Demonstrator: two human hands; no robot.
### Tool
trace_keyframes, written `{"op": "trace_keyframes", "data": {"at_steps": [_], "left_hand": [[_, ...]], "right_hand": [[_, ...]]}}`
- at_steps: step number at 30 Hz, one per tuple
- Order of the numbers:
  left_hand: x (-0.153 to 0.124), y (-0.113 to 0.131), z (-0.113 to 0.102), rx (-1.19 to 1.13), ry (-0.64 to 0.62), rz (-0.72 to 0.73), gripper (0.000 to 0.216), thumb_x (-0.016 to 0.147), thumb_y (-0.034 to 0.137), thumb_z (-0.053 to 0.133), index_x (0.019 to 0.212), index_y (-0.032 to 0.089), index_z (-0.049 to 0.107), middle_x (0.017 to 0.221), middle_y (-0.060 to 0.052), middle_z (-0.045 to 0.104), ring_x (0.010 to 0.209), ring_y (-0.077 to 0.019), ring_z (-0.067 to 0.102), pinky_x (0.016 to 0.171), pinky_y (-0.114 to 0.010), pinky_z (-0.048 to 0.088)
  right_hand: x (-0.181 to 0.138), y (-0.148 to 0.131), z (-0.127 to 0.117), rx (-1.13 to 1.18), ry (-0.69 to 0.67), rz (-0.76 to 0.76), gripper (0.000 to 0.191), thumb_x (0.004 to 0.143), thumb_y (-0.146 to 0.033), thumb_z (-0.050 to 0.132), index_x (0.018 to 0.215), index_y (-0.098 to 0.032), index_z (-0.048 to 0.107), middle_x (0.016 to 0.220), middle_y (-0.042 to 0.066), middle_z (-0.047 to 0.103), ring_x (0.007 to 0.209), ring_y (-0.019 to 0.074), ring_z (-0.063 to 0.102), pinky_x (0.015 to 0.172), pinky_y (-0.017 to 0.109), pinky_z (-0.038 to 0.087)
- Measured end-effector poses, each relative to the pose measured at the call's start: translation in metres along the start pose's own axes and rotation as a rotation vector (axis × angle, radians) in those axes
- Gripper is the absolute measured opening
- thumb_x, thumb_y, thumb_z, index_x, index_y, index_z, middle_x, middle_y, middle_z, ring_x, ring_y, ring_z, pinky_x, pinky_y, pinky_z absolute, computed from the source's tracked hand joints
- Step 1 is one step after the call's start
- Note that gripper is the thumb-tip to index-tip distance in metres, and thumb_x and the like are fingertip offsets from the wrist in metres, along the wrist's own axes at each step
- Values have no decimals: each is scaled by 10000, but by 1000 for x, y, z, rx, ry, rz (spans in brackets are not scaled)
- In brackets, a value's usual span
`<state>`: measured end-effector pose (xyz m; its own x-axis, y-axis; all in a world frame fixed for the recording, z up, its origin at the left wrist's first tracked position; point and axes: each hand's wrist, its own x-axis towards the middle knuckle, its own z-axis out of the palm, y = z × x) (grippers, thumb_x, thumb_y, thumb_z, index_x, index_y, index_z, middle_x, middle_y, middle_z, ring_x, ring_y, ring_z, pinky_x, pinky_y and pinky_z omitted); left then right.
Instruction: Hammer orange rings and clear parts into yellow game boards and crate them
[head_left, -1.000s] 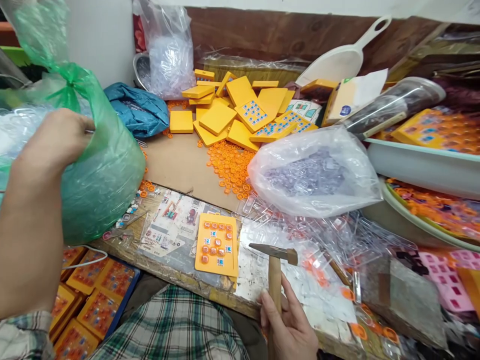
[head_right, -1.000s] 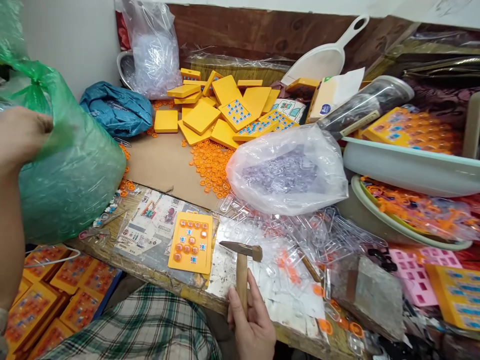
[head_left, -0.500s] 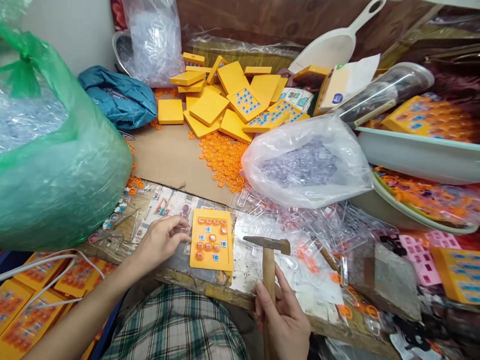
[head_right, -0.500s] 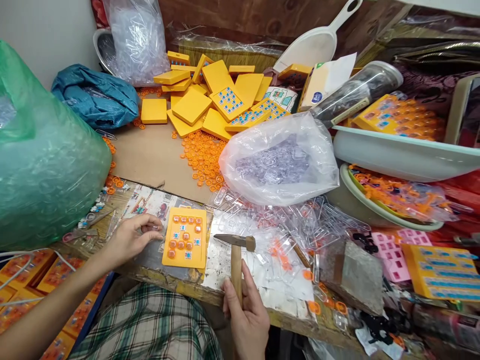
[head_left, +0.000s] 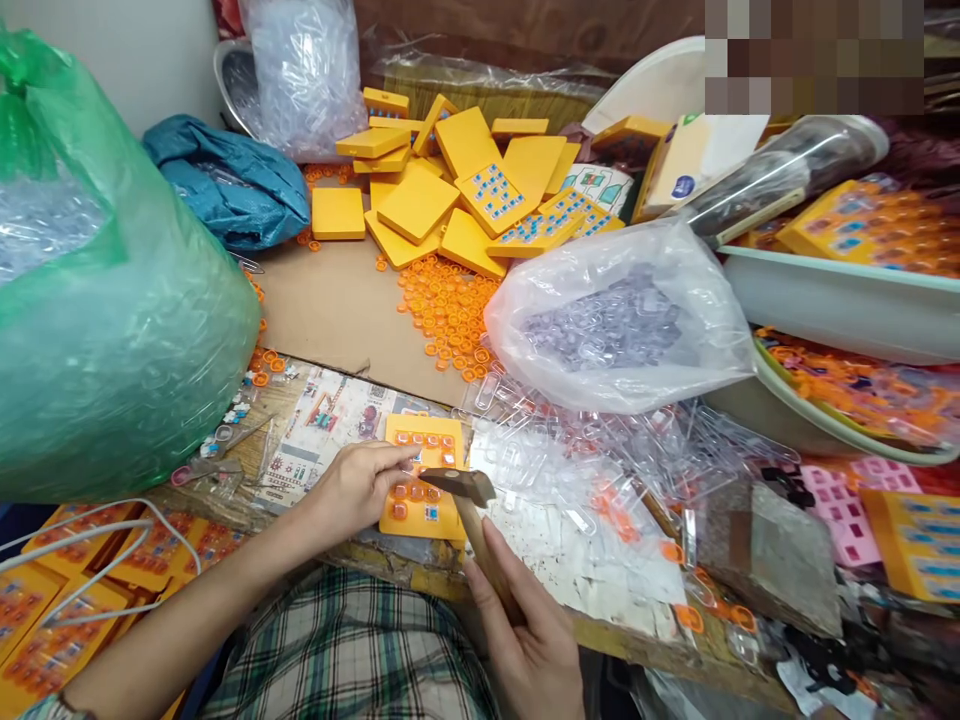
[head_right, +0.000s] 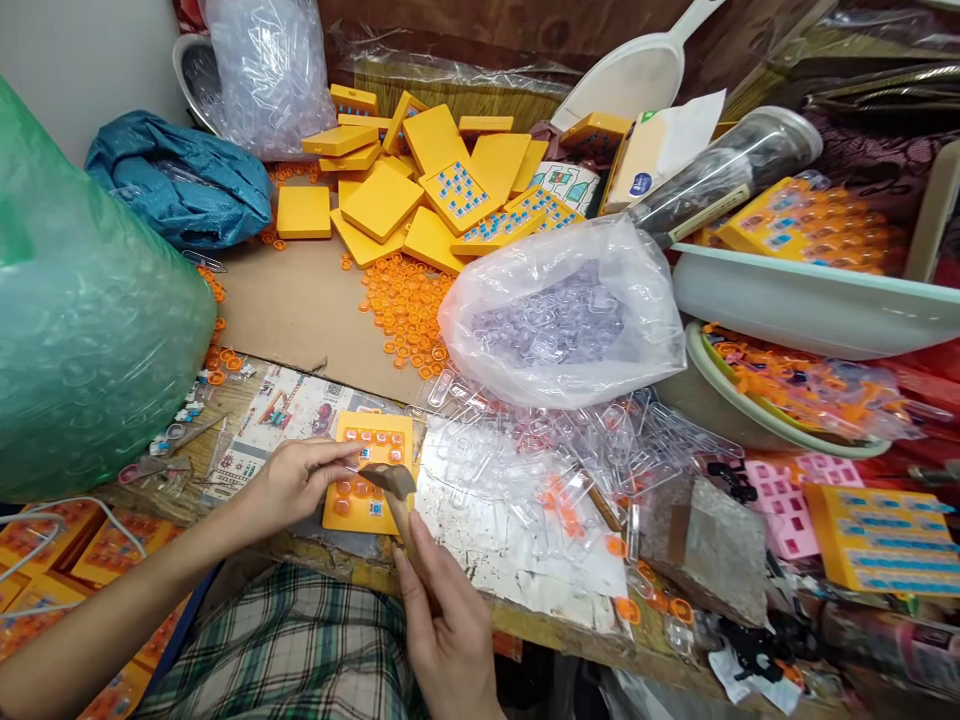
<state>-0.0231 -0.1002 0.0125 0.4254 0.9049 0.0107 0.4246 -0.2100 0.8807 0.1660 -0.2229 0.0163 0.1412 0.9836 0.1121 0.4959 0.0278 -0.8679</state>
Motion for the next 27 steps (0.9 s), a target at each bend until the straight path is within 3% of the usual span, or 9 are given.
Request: {"op": "trace_keyframes", "data": {"at_steps": [5, 14, 17, 21, 24, 27], "left_hand": [[-3, -3, 0, 27, -4, 24, 259, 852, 142, 493, 925, 190, 736, 930, -66, 726, 874, -182, 668, 826, -309, 547], [-7, -5, 2, 72, 52, 24, 246, 849, 118, 492, 877, 165, 732, 900, -77, 706, 841, -177, 655, 783, -295, 544], [-6, -5, 2, 57, 55, 12, 238, 840, 113, 500, 850, 161, 732, 874, -77, 701, 821, -180, 653, 774, -297, 543], [-5, -6, 4, 28, 31, -5, 258, 839, 95, 477, 835, 159, 728, 868, -72, 687, 809, -167, 646, 759, -278, 541], [-7, -6, 4, -2, 34, -15, 257, 839, 100, 477, 847, 160, 727, 877, -73, 684, 822, -166, 644, 767, -276, 541], [-5, -6, -1, -34, 62, -29, 216, 827, 126, 519, 885, 172, 723, 902, -70, 686, 854, -175, 643, 790, -297, 539]], "right_hand": [[7, 3, 6, -160, -112, -84, 505, 908, -158, 510, 1390, -290, 436, 1168, 70, 667, 1009, 220, 658, 794, 323, 565], [13, -4, -2, -174, -138, -179, 576, 912, -104, 486, 1430, -323, 365, 1116, 56, 660, 935, 168, 650, 765, 264, 532], [14, -8, -3, -209, -123, -218, 568, 907, -99, 468, 1427, -311, 381, 958, 51, 671, 766, 146, 643, 659, 238, 521], [13, -5, 1, -332, -198, -160, 493, 923, -154, 410, 1400, -277, 435, 689, 21, 602, 539, 126, 545, 504, 218, 472], [12, -3, 4, -210, -178, -70, 445, 918, -205, 452, 1352, -293, 500, 839, 51, 680, 693, 155, 632, 621, 256, 533], [13, -2, 4, 32, -29, 124, 405, 862, -294, 579, 1267, -279, 595, 1074, 63, 693, 895, 218, 657, 735, 334, 562]]}}
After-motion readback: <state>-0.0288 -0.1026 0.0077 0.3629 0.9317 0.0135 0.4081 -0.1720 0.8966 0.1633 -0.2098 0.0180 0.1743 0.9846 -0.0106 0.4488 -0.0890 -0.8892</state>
